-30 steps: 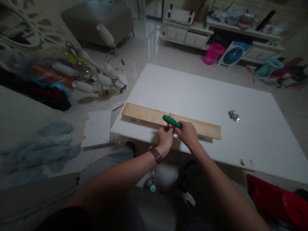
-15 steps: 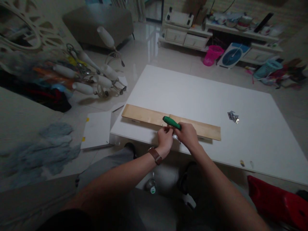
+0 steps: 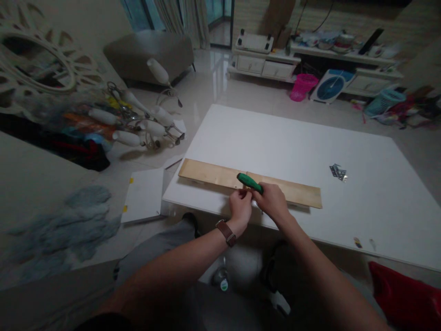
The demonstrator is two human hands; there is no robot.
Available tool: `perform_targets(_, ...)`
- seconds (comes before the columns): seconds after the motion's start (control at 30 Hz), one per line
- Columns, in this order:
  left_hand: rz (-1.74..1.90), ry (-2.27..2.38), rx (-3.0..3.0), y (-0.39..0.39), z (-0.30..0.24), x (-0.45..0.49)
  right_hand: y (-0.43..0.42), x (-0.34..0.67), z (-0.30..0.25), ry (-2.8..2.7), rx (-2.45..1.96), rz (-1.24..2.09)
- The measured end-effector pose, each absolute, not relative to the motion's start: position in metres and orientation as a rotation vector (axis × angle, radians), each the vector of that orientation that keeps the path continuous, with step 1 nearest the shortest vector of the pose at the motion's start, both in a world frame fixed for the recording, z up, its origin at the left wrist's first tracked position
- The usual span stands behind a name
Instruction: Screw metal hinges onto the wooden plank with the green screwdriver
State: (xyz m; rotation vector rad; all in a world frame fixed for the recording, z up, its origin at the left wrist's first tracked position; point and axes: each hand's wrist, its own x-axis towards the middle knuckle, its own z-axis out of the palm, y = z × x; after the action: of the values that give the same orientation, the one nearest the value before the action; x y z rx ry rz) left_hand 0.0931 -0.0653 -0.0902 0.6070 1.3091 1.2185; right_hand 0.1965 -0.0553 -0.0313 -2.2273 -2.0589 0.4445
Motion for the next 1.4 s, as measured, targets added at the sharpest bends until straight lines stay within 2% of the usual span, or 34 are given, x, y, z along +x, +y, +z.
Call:
perform_targets(0.37, 1.214, 1.293, 0.563, -0.067, -0.085, 0.093, -0.058, 0.198, -0.035, -2.104, -2.040, 0.441)
perform_targets(0.53, 1.213, 1.314, 0.511, -0.067, -0.085, 0.093, -0.057, 0.205, -0.035, -1.954, -1.963, 0.459)
perform_targets(0.9, 1.122, 1.286, 0.393, -0.065, -0.087, 0.092, -0.074, 0.259, -0.040, -1.798, -1.937, 0.390)
perform_targets(1.17, 1.133, 1.325, 0.214, -0.061, -0.086, 0.092, -0.109, 0.313, -0.060, -2.148, -1.910, 0.394)
perform_targets(1.4, 1.126, 1.288, 0.177, -0.059, -0.091, 0.091, -0.122, 0.329, -0.082, -2.346, -2.072, 0.323)
